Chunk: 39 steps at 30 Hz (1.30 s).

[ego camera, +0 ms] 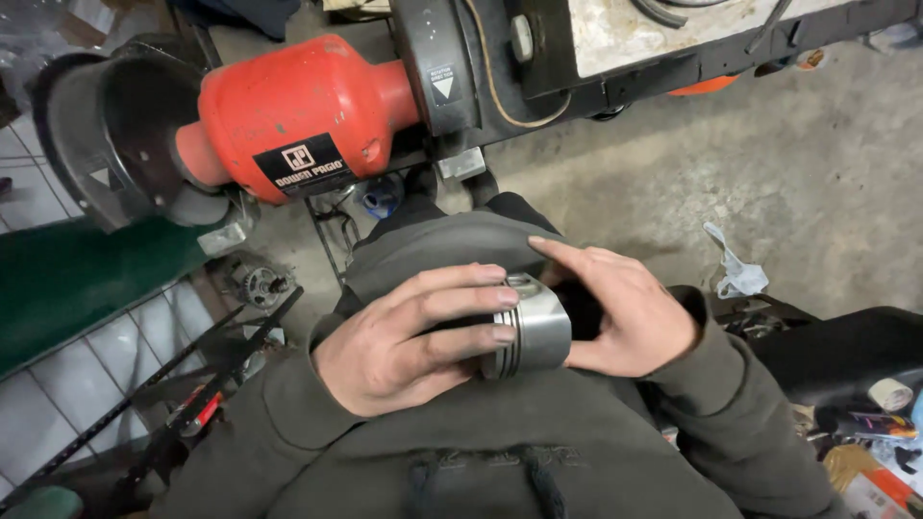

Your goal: The person holds a metal piston and repeatedly presses it against the spinning wheel of a bench grinder. They rotate the piston to grind different sides and edges, frequently pausing to inspect the part before continuing the grinding process.

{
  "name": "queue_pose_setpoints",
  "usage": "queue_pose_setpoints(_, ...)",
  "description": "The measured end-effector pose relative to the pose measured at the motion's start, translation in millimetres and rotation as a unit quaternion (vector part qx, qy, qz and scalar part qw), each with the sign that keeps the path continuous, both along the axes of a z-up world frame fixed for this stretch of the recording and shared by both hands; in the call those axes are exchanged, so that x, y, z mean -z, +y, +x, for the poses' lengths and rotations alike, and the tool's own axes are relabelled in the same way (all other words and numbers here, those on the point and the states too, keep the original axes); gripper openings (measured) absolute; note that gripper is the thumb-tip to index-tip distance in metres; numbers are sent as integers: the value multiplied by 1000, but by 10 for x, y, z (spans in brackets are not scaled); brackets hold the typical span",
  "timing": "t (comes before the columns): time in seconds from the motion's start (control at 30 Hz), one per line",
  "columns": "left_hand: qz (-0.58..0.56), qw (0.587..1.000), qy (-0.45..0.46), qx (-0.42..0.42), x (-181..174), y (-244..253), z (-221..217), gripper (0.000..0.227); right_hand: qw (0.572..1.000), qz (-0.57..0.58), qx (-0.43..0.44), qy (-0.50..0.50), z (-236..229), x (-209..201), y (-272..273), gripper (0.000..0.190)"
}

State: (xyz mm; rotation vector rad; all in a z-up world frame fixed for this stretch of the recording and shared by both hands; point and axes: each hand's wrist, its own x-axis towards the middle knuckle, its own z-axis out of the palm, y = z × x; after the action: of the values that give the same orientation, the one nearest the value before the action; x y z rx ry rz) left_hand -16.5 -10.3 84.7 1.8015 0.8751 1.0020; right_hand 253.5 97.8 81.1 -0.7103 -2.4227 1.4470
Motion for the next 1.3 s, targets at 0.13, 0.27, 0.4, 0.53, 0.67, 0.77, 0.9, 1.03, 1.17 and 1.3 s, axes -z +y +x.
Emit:
queue_pose_setpoints(0.13, -2, 1000, -9, -8, 87, -105, 62, 71, 1000, -1, -12, 9, -7, 85, -98, 80)
queue_pose_setpoints(0.27, -31, 999, -8, -12, 67, -122, 69, 83, 999, 21, 2, 33, -12, 150, -141, 72)
queue_pose_setpoints(0.4, -80, 995, -36, -52, -29, -96, 76, 90, 997, 69, 12, 40, -15, 159, -141, 63)
queue_pose_setpoints(0.53, -136, 986, -72, -56, -100, -86, 119, 93, 983, 174, -3, 52, -76, -7, -66, 60)
queue_pose_setpoints(0.67, -179, 980, -61, -65, -132, -111, 134, 81, 973, 229, -26, 33, -125, -223, -37, 60)
queue_pose_setpoints(0.77, -145, 986, -54, -59, -117, -102, 108, 79, 962, 273, -12, 1, -126, -325, -17, 57)
queue_pose_setpoints(0.9, -118, 992, -39, -25, -87, -101, 65, 75, 970, 228, -35, -80, -91, -428, 39, 62)
queue_pose_setpoints(1.03, -75, 997, -26, 0, -78, -54, 7, 76, 972, 195, -86, -102, -78, -464, 58, 69)
queue_pose_setpoints(1.17, -75, 996, -44, -3, -68, -89, -7, 72, 978, 144, -87, -121, -84, -491, 0, 71)
queue_pose_setpoints(1.3, -46, 999, -14, -13, -63, -125, -52, 72, 980, 123, -74, -135, -99, -458, -69, 82)
